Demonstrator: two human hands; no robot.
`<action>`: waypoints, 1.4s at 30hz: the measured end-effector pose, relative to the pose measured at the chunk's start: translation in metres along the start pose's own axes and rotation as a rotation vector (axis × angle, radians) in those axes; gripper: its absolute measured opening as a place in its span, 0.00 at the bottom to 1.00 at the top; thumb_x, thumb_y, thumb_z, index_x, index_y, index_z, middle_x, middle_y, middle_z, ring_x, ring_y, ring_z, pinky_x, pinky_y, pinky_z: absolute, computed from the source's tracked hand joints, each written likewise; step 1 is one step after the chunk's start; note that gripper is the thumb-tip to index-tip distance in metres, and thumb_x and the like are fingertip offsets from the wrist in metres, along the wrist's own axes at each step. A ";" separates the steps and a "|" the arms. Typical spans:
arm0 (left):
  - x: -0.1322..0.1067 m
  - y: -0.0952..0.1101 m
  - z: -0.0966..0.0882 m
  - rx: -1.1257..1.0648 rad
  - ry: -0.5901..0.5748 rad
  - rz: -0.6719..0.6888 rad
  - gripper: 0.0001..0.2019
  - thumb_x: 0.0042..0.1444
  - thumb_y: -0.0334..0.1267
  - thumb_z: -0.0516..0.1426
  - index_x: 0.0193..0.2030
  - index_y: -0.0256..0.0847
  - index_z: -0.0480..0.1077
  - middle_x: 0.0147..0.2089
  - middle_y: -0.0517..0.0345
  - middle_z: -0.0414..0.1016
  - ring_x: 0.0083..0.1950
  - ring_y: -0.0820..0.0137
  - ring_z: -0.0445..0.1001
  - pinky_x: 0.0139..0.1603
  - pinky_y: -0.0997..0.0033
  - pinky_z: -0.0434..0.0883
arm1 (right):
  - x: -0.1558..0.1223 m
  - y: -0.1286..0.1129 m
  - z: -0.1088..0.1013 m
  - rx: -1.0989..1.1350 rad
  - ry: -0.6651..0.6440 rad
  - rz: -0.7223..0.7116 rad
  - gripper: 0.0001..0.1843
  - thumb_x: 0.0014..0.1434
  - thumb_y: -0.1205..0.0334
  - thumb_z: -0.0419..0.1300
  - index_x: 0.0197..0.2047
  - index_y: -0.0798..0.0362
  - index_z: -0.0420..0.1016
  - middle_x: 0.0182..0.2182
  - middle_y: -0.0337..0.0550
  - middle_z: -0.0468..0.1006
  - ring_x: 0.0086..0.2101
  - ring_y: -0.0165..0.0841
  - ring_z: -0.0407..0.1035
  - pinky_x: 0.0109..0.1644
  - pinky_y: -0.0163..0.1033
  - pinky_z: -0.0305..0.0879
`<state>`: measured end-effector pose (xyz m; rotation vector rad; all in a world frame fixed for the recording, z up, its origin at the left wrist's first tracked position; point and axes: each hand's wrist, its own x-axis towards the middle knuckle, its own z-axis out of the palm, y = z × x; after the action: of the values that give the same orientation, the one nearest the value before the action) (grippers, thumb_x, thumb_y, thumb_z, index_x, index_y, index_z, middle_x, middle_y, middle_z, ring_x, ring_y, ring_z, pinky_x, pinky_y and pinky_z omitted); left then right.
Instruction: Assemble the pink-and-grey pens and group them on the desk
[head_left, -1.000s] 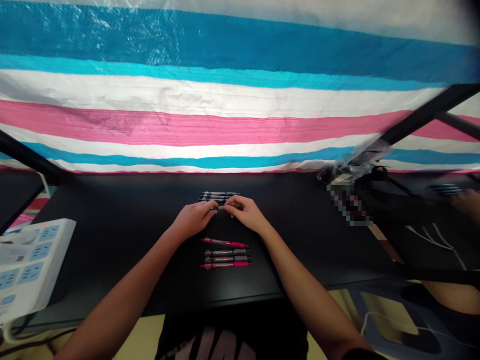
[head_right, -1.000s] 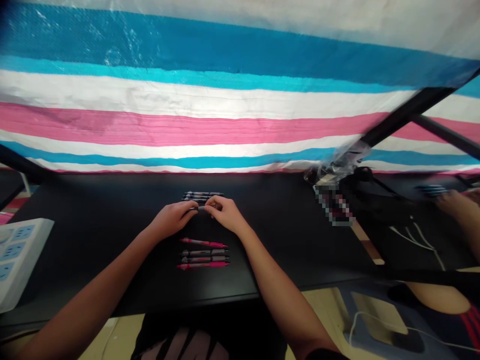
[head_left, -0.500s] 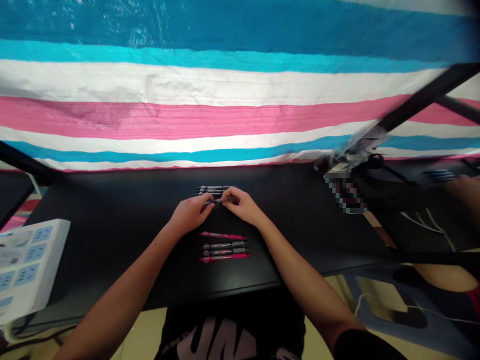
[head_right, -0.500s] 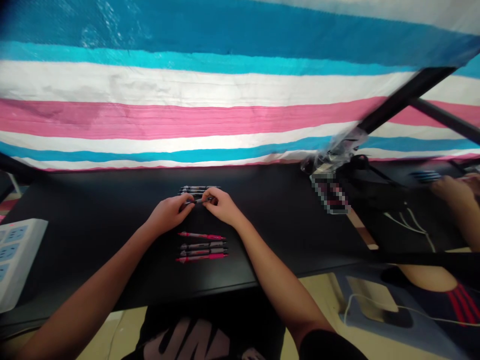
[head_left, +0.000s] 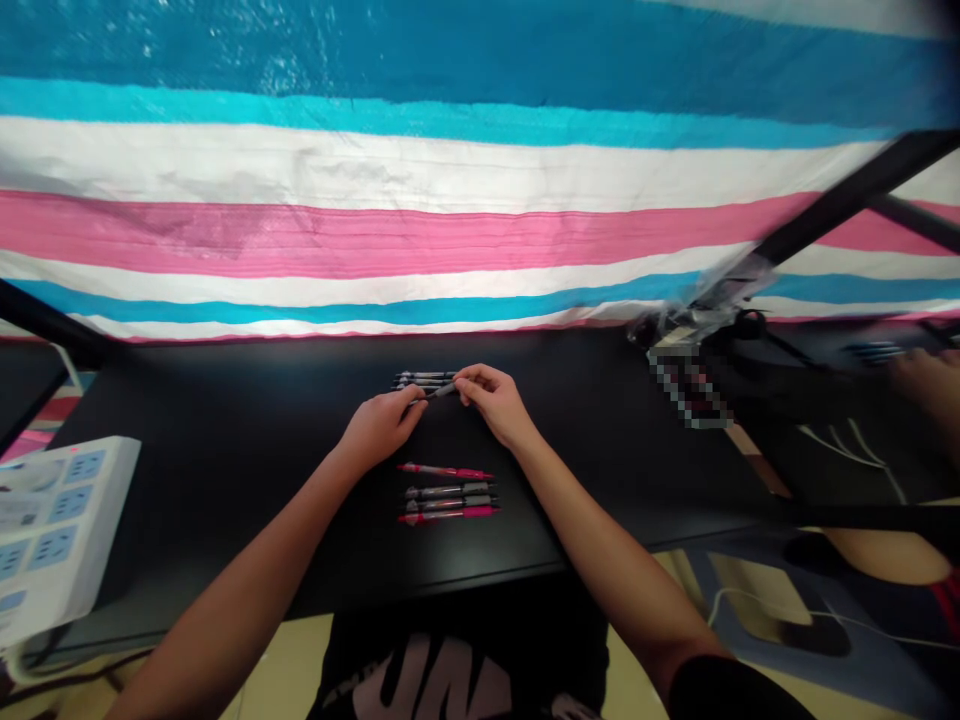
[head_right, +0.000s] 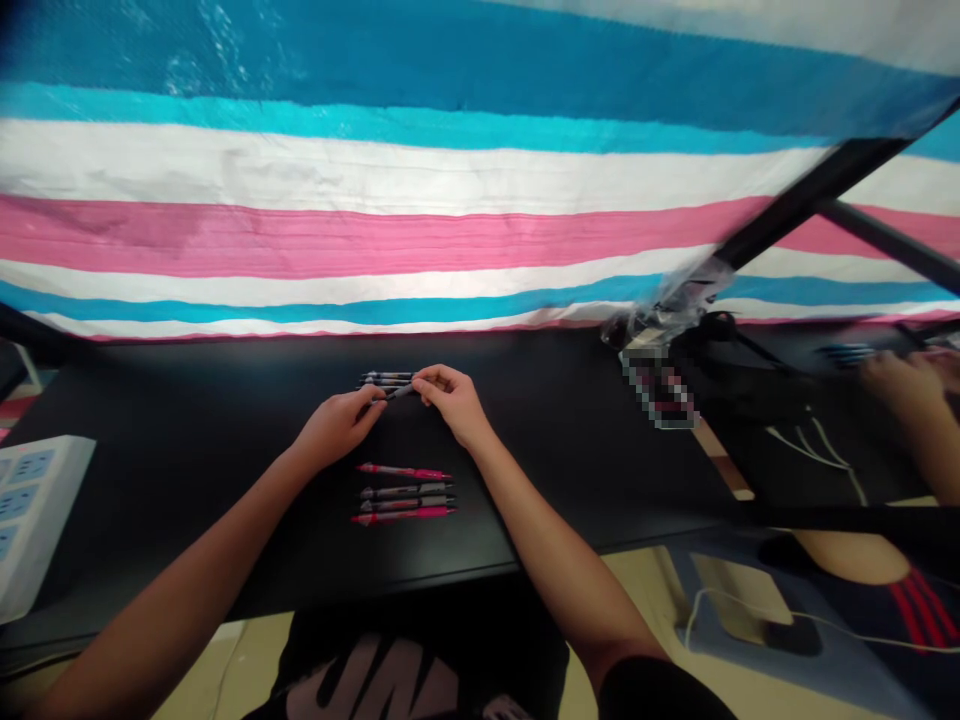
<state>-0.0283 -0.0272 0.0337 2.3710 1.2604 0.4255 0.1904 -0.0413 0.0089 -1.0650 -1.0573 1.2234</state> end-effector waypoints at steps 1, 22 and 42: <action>0.000 0.000 0.000 -0.008 0.000 -0.002 0.11 0.71 0.43 0.51 0.45 0.44 0.74 0.39 0.53 0.82 0.40 0.60 0.81 0.37 0.69 0.66 | 0.001 0.000 0.000 0.047 0.033 -0.003 0.13 0.53 0.52 0.74 0.36 0.52 0.82 0.22 0.34 0.73 0.25 0.27 0.64 0.32 0.35 0.60; 0.000 0.000 -0.002 -0.090 0.012 -0.041 0.12 0.70 0.44 0.51 0.43 0.43 0.73 0.33 0.55 0.79 0.33 0.63 0.76 0.35 0.69 0.62 | 0.002 -0.009 -0.003 0.322 0.042 0.137 0.14 0.56 0.52 0.71 0.37 0.52 0.76 0.26 0.34 0.72 0.22 0.24 0.64 0.26 0.33 0.62; -0.001 -0.003 0.004 -0.150 0.062 0.041 0.14 0.70 0.41 0.52 0.52 0.46 0.78 0.53 0.53 0.83 0.52 0.60 0.81 0.53 0.64 0.72 | -0.001 -0.012 0.002 0.241 -0.001 0.129 0.16 0.51 0.53 0.75 0.32 0.54 0.76 0.24 0.36 0.76 0.16 0.17 0.49 0.19 0.32 0.43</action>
<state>-0.0293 -0.0269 0.0287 2.2759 1.1655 0.5890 0.1901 -0.0424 0.0206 -0.9566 -0.8277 1.4161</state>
